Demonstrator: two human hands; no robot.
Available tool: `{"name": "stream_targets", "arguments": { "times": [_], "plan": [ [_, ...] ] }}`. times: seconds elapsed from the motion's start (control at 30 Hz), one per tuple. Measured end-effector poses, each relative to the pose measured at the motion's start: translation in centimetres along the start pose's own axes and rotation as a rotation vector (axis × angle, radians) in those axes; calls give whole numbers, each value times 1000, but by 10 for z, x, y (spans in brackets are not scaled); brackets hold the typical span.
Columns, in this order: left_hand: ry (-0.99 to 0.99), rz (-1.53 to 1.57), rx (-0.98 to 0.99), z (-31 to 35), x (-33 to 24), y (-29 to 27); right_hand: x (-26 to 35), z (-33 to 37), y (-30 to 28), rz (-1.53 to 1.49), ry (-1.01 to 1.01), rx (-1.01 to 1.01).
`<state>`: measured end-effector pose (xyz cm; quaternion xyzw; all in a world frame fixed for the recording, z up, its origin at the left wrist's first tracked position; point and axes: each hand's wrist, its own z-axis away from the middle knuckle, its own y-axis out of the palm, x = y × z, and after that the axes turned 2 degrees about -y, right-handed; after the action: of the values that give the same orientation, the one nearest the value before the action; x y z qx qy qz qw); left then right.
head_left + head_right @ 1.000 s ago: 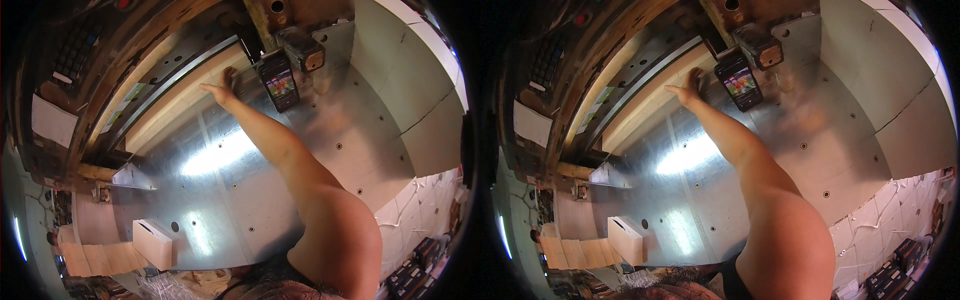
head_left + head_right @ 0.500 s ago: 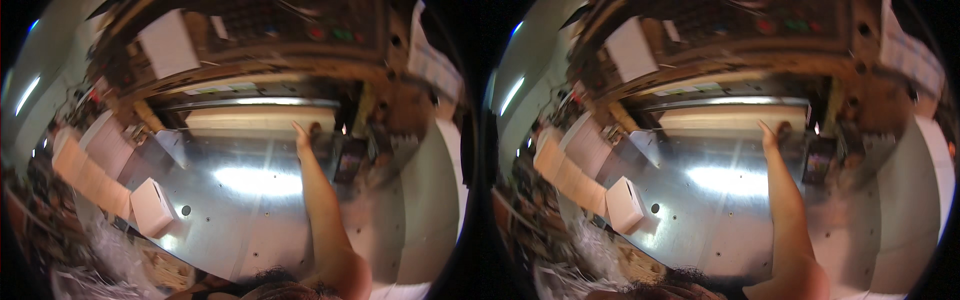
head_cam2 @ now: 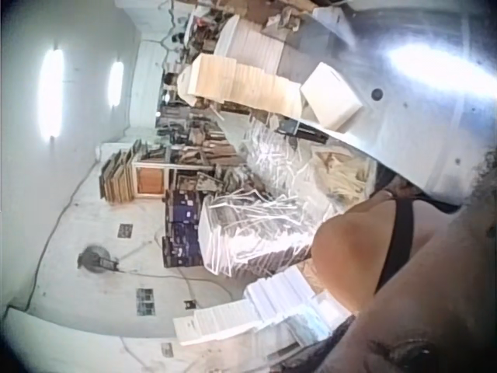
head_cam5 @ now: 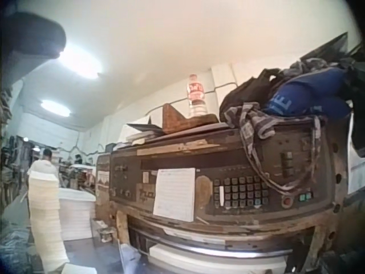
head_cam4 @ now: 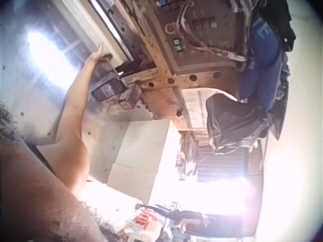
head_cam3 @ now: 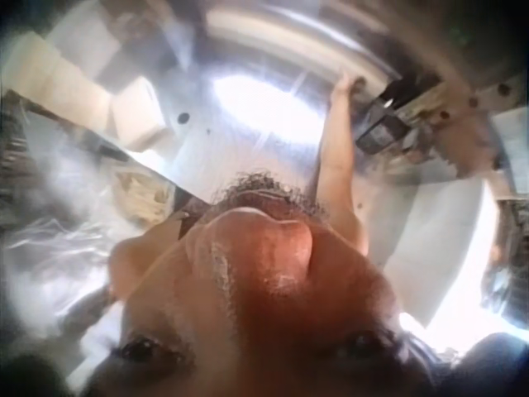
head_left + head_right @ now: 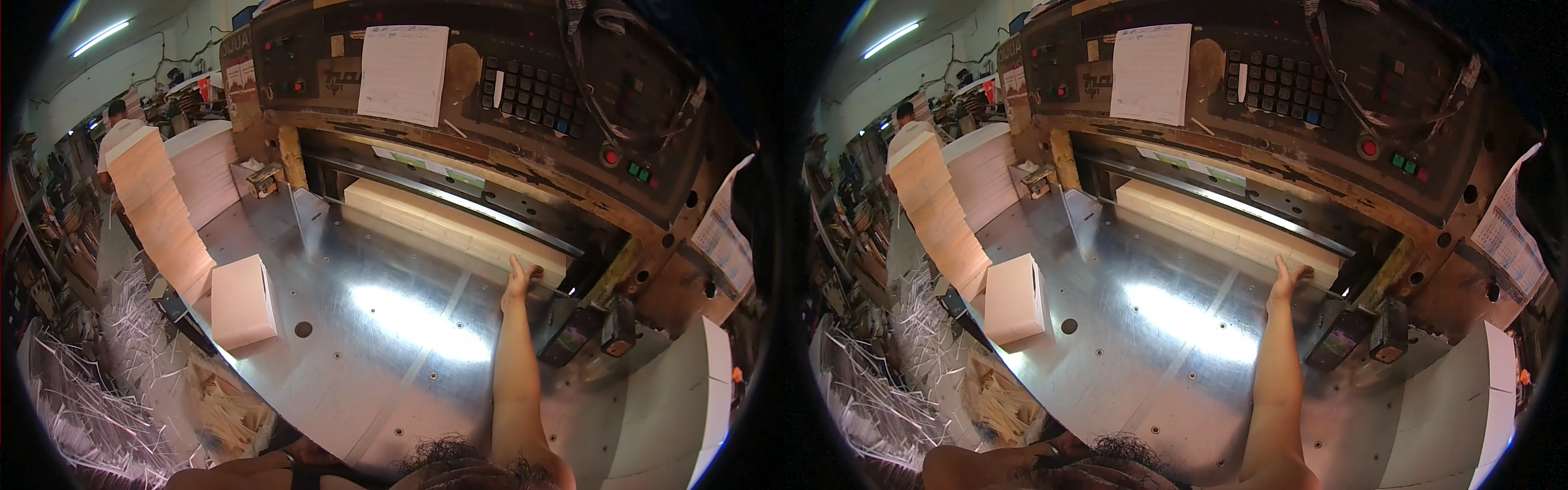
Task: The person aligns paper stacks in an industrial trimmer, operates the machine to cut them, and places the trimmed pieces into a container.
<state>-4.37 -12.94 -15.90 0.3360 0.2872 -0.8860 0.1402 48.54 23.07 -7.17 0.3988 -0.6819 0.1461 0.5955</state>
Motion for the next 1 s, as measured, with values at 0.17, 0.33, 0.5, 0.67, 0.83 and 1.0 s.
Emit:
{"name": "stream_targets", "arguments": {
  "times": [0.17, 0.33, 0.5, 0.67, 0.83, 1.0],
  "plan": [
    [-23, 13, -18, 3, 4, 0, 2, 5, 5, 24, 55, -21],
    [-25, 18, -35, 2, 2, -4, 2, 3, 3, 37, 56, 0],
    [-20, 24, -47, 1, 0, -8, -3, 1, 6, 14, 55, -20],
    [-18, 21, -51, 5, 2, -3, -12, -3, 2, -5, 8, -12],
    [-31, 32, -60, 6, 0, -5, -9, -1, 2, 24, 42, -4],
    [-46, 27, -65, 7, 4, -11, 12, 12, 9, 136, 68, -70]
  ]
}}
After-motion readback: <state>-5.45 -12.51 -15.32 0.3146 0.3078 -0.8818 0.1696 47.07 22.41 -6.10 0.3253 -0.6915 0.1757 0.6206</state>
